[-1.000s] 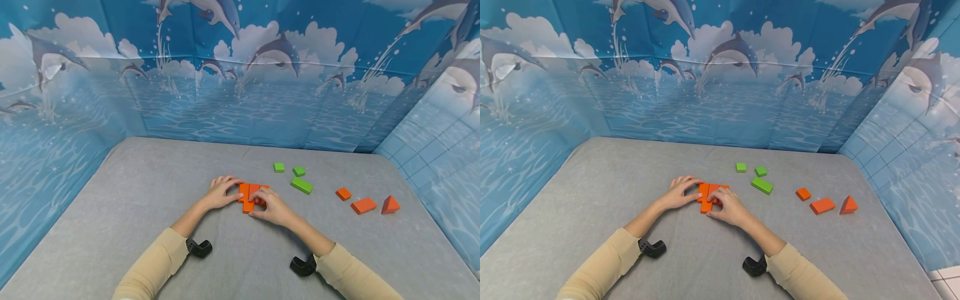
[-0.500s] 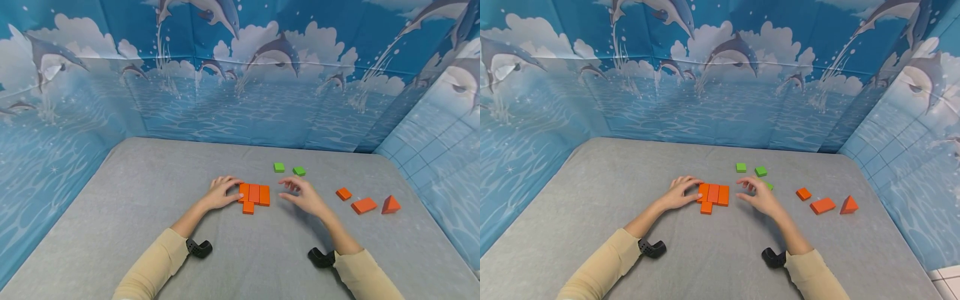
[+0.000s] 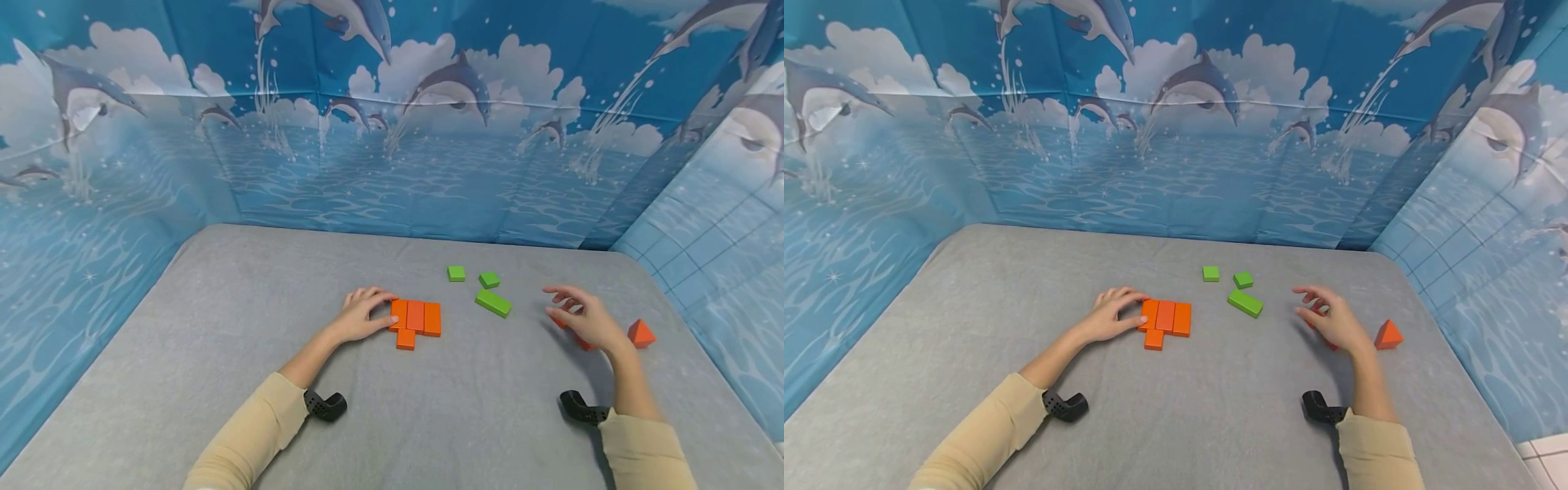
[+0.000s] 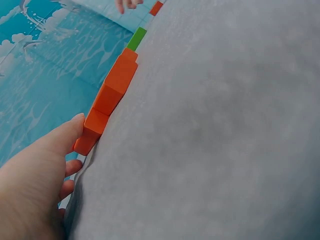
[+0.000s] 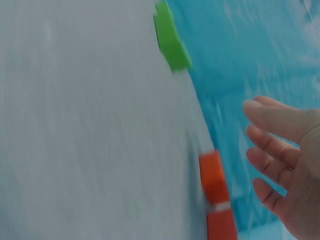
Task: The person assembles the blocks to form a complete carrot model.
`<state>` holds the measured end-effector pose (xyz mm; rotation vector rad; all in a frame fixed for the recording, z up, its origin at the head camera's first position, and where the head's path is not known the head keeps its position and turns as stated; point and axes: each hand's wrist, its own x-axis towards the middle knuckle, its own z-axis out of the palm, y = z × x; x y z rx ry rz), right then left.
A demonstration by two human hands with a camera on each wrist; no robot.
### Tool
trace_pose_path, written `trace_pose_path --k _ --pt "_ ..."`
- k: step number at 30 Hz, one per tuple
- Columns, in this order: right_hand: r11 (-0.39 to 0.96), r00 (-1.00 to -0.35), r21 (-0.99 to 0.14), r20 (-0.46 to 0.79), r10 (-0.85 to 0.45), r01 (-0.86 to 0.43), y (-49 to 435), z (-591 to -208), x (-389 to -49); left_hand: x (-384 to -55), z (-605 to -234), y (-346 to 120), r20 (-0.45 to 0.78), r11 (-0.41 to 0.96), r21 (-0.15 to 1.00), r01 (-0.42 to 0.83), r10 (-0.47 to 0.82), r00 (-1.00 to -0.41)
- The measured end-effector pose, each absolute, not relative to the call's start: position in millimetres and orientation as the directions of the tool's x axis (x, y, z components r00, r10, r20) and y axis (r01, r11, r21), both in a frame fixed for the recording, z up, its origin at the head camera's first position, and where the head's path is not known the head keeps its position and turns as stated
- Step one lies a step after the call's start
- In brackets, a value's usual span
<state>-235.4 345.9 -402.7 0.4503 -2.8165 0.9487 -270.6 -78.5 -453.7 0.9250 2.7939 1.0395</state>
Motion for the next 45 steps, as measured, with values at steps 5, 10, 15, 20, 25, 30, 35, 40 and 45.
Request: trace_pose_path --k 5,10,15,20,25,30,35,40,45 --pt "0.768 -0.966 -0.588 0.111 -0.233 -0.252 369 -405 -233 -271 -454 -79 0.174 0.610 0.597 0.521 0.536 -0.826" --pt "0.794 -0.972 -0.573 0.023 -0.233 -0.204 381 -406 -234 -271 -453 -79 0.169 0.610 0.601 0.517 0.535 -0.828" --pt "0.808 -0.967 -0.564 -0.061 -0.249 -0.172 385 -406 -237 -270 -452 -78 0.165 0.617 0.596 0.514 0.533 -0.830" --pt "0.823 -0.965 -0.552 -0.119 -0.235 -0.133 385 -406 -239 -269 -452 -78 0.191 0.612 0.588 0.529 0.531 -0.826" --pt "0.838 -0.971 -0.534 -0.117 -0.209 -0.116 384 -409 -241 -269 -452 -78 0.195 0.606 0.588 0.536 0.536 -0.821" --pt "0.849 -0.980 -0.518 -0.090 -0.178 -0.107 383 -415 -244 -270 -452 -78 0.178 0.611 0.593 0.524 0.535 -0.826" --pt "0.844 -0.985 -0.525 -0.058 -0.164 -0.109 378 -412 -242 -269 -452 -77 0.173 0.613 0.595 0.520 0.534 -0.828" --pt "0.811 -0.984 -0.560 0.044 -0.174 -0.169 364 -401 -238 -269 -452 -78 0.177 0.610 0.597 0.521 0.533 -0.827" --pt "0.768 -0.961 -0.577 0.168 -0.220 -0.277 336 -388 -236 -269 -452 -78 0.190 0.611 0.591 0.526 0.528 -0.827"
